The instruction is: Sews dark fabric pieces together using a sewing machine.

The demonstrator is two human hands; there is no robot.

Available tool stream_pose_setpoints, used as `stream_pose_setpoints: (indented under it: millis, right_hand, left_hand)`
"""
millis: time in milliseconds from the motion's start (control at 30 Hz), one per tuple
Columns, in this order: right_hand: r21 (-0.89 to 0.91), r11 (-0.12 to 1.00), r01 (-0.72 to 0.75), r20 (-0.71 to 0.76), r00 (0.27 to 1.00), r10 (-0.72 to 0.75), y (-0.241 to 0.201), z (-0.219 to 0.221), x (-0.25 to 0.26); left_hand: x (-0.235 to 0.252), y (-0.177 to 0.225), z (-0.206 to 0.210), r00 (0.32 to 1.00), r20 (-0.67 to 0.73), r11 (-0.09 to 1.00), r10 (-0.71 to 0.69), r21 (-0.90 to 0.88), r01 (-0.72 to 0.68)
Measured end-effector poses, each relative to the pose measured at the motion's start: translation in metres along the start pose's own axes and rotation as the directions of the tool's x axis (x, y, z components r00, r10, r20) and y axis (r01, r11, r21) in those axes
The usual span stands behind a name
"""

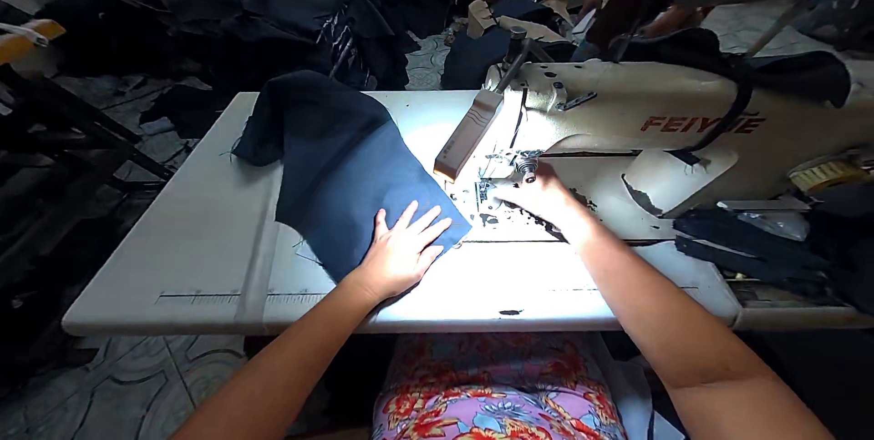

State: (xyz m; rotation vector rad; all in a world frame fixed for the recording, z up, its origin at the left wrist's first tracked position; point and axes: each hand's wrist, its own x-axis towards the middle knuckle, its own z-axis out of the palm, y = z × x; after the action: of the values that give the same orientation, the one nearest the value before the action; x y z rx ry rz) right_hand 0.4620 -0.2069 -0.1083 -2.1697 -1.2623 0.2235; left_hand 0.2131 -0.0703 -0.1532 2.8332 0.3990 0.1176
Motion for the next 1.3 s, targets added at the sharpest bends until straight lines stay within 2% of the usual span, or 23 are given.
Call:
stream_pose_setpoints:
  millis: [67,233,300,400,500,600,667,767,833,900,933,1000,1133,1200,1300]
  right_hand:
    - [0.003,0.998,-0.066,0.053,0.996,0.065,-0.011,0.013,0.002]
    - [0.056,0.997,-0.053,-0.011,0.998,0.054,0.002,0.033,-0.001]
    - [0.041,0.996,0.083,-0.072,0.994,-0.08,0.006,0.033,-0.012]
    - [-0.088,0.949,0.302,-0.142,0.939,-0.312,0.014,0.039,-0.023]
    - [-0.299,0.868,0.396,-0.023,0.907,-0.421,0.017,0.039,-0.029]
    - [-0.418,0.779,0.467,0.123,0.879,-0.461,0.015,0.035,-0.027]
    - [-0.457,0.787,0.415,0.161,0.908,-0.386,0.007,0.033,-0.023]
    - [-0.497,0.84,0.216,0.175,0.974,-0.147,0.0,0.03,-0.009]
    - [-0.529,0.842,0.105,0.112,0.992,-0.054,0.007,0.028,-0.003]
    - [-0.485,0.874,0.01,-0.026,0.999,-0.026,0.013,0.022,-0.006]
    - [-0.467,0.883,-0.044,-0.056,0.998,0.02,0.01,0.013,-0.013]
    - [-0.485,0.852,-0.198,-0.029,0.977,0.211,-0.004,-0.011,-0.038]
    - [-0.569,0.769,-0.291,0.039,0.924,0.379,0.011,-0.035,-0.103]
    - [-0.567,0.757,-0.326,0.032,0.909,0.415,0.02,-0.037,-0.117]
    - [-0.5,0.836,-0.227,-0.067,0.972,0.223,0.043,-0.028,-0.124]
  left_hand:
    - [0.003,0.004,-0.001,0.998,0.052,1.0,-0.027,-0.011,0.027]
    - [0.005,0.008,-0.006,0.992,0.114,0.998,-0.061,-0.002,0.062]
    - [0.005,0.009,-0.006,0.991,0.115,0.998,-0.061,-0.003,0.062]
    - [0.005,0.009,-0.005,0.994,0.092,0.998,-0.057,-0.005,0.058]
    - [0.004,0.01,-0.008,0.988,0.137,0.997,-0.07,0.0,0.071]
    - [0.005,0.009,-0.008,0.986,0.15,0.998,-0.066,0.011,0.065]
    - [0.005,0.009,-0.008,0.987,0.15,0.998,-0.063,0.019,0.061]
    - [0.004,0.006,-0.005,0.995,0.09,0.999,-0.048,-0.012,0.05]
    - [0.003,0.003,-0.003,0.995,0.093,0.999,-0.045,-0.007,0.046]
    - [0.006,0.001,-0.007,0.99,0.128,0.998,-0.066,0.012,0.065]
    - [0.008,0.001,-0.011,0.986,0.136,0.995,-0.095,0.019,0.093]
    - [0.013,-0.003,-0.018,0.97,0.138,0.979,-0.201,0.044,0.197]
    - [0.016,-0.021,-0.025,0.894,0.033,0.89,-0.446,0.119,0.44]
    - [0.013,-0.024,-0.027,0.847,0.009,0.842,-0.532,0.11,0.528]
    - [0.003,-0.024,-0.029,0.784,-0.006,0.779,-0.621,0.105,0.618]
